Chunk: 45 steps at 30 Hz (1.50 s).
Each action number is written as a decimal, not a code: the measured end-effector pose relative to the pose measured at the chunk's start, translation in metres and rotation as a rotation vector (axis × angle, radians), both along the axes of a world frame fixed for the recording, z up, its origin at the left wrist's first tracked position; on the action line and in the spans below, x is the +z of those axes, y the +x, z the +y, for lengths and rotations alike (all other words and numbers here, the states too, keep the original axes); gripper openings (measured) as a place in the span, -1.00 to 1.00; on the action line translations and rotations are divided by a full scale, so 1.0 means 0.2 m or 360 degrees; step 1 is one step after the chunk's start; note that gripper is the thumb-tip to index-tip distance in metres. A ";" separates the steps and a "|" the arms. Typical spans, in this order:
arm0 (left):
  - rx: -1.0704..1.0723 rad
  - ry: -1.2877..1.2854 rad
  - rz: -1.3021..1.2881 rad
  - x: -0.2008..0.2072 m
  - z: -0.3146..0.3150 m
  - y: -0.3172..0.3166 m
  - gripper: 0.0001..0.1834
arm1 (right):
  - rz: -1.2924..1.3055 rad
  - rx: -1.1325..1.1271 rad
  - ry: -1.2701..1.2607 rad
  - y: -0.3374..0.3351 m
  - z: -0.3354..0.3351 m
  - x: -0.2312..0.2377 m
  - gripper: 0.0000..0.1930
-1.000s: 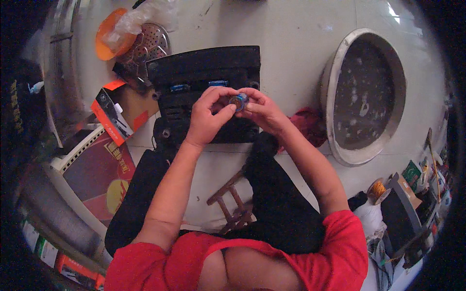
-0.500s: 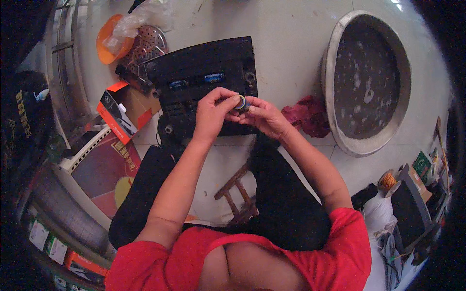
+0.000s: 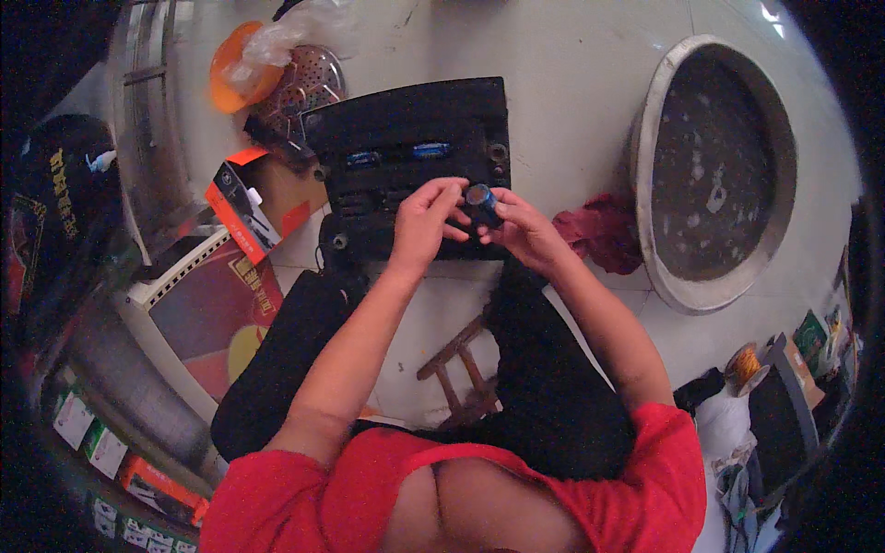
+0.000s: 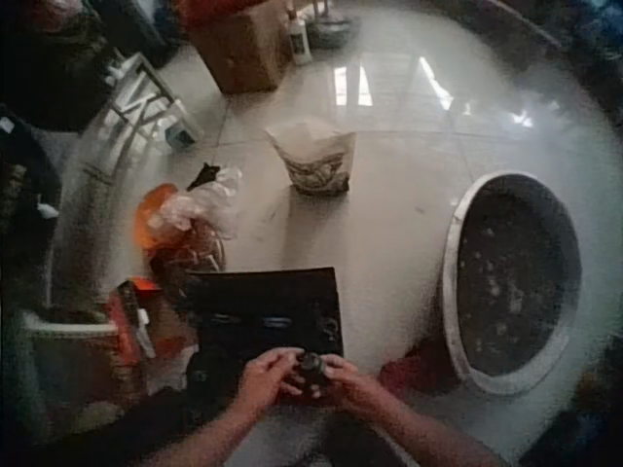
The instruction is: The person installs batteries into an electronic scale, fits the bottom plastic panel, and sets the metal weighing tray into place.
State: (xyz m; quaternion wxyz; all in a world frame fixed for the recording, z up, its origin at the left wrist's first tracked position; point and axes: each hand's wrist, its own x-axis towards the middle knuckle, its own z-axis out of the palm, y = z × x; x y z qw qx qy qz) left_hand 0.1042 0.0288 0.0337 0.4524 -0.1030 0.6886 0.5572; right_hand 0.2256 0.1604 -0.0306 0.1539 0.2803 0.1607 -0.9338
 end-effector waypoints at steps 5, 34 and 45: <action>0.0265 -0.0324 0.0134 -0.10 -0.08 -0.16 -0.47 | 0.0012 0.0211 0.0256 -0.02 0.04 0.03 -0.41; 0.0305 -0.0415 -0.0175 -0.30 -0.16 -0.31 -0.50 | -0.0168 0.0651 0.0604 -0.49 -0.07 0.07 -0.18; 0.0535 -0.0454 0.0130 -0.23 -0.17 -0.26 -0.78 | -0.0038 0.0644 0.0562 -0.48 -0.03 0.14 -0.28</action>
